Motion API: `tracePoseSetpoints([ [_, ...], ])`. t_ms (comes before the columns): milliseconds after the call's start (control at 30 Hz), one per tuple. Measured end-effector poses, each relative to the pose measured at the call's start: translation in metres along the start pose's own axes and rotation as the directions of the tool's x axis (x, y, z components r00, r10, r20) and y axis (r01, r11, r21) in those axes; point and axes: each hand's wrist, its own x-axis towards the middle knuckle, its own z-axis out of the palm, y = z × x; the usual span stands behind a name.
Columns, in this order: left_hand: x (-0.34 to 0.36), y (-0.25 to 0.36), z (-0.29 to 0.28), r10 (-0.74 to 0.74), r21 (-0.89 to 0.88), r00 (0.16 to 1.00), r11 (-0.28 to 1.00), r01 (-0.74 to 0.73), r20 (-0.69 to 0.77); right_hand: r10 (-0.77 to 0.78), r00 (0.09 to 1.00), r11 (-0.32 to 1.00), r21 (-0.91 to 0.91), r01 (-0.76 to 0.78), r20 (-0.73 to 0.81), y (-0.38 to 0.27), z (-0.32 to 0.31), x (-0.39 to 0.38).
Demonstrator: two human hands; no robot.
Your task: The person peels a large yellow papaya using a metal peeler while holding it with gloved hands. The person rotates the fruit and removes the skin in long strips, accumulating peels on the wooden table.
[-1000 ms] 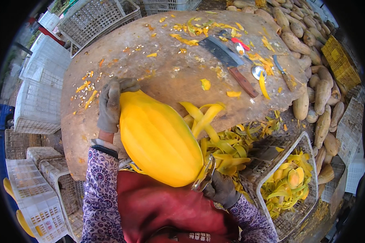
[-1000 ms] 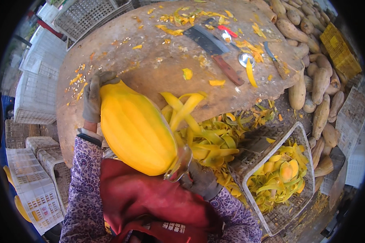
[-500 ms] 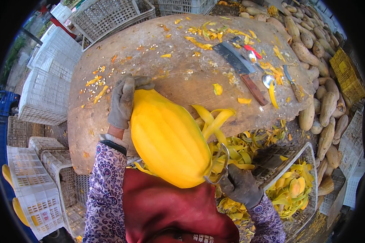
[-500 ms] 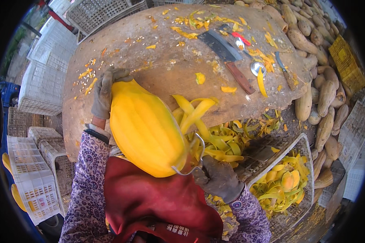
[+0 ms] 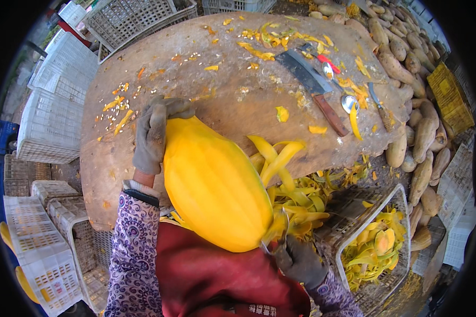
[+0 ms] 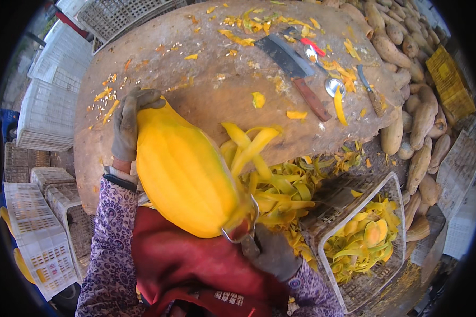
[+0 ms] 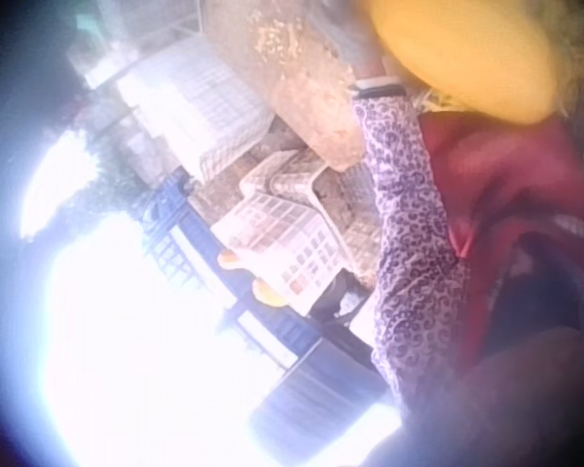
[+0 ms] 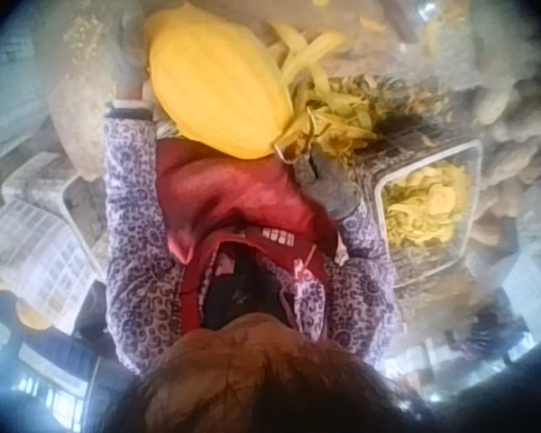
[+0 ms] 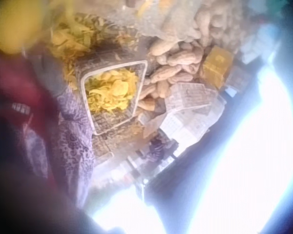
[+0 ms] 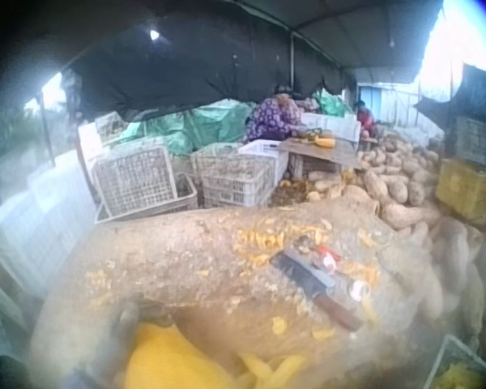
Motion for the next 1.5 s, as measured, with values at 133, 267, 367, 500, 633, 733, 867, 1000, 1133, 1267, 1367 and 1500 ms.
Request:
tracePoseSetpoints([
  [133,-0.002,-0.005,-0.001,0.024,0.016,0.999,1.000,-0.023,-0.024,0.034,0.993,0.982,0.187,-0.013,-0.110,0.009,-0.003,-0.027],
  [267,0.000,-0.009,0.005,-0.025,-0.096,0.999,0.995,0.022,-0.024,0.112,0.989,0.981,0.168,-0.094,-0.100,0.001,-0.025,-0.013],
  [367,-0.001,-0.006,0.005,-0.057,-0.185,0.998,0.981,0.053,-0.015,-0.193,0.981,0.923,-0.339,0.183,0.006,-0.020,-0.043,0.019],
  [500,-0.002,-0.002,0.005,-0.068,-0.242,0.997,0.968,0.061,-0.023,-0.340,0.937,0.813,-0.477,0.334,0.077,-0.041,-0.050,0.050],
  [633,0.001,-0.004,0.002,0.033,-0.020,0.999,0.999,-0.034,-0.020,-0.314,0.949,0.852,-0.434,0.292,0.022,-0.023,-0.036,0.030],
  [733,0.001,-0.009,0.003,0.021,-0.101,1.000,0.995,-0.021,-0.007,-0.040,0.993,0.944,-0.323,0.074,0.109,0.005,-0.025,-0.002],
  [867,0.001,-0.011,0.002,0.040,0.013,0.999,0.999,-0.040,0.017,-0.003,0.996,0.999,-0.049,-0.002,-0.091,0.003,-0.037,-0.007],
  [1000,0.007,-0.013,0.002,0.049,0.024,0.999,0.998,-0.049,0.021,-0.373,0.927,0.840,-0.414,0.350,0.026,-0.060,-0.056,0.044],
  [1133,0.007,-0.013,0.003,0.043,0.029,0.998,0.999,-0.044,0.041,-0.570,0.776,0.534,-0.594,0.601,0.272,-0.123,-0.055,0.090],
  [1267,0.006,-0.014,0.007,-0.036,-0.116,0.999,0.993,0.038,0.018,-0.696,0.675,0.371,-0.684,0.628,0.243,-0.129,-0.054,0.085],
  [1367,0.007,-0.013,0.005,0.078,0.065,0.997,0.995,-0.079,0.025,-0.457,0.875,0.513,-0.755,0.408,0.162,-0.098,-0.055,0.056],
  [1500,0.004,-0.016,0.004,0.030,0.043,0.999,0.999,-0.031,0.019,-0.326,0.936,0.675,-0.659,0.330,0.134,-0.034,-0.047,0.013],
])
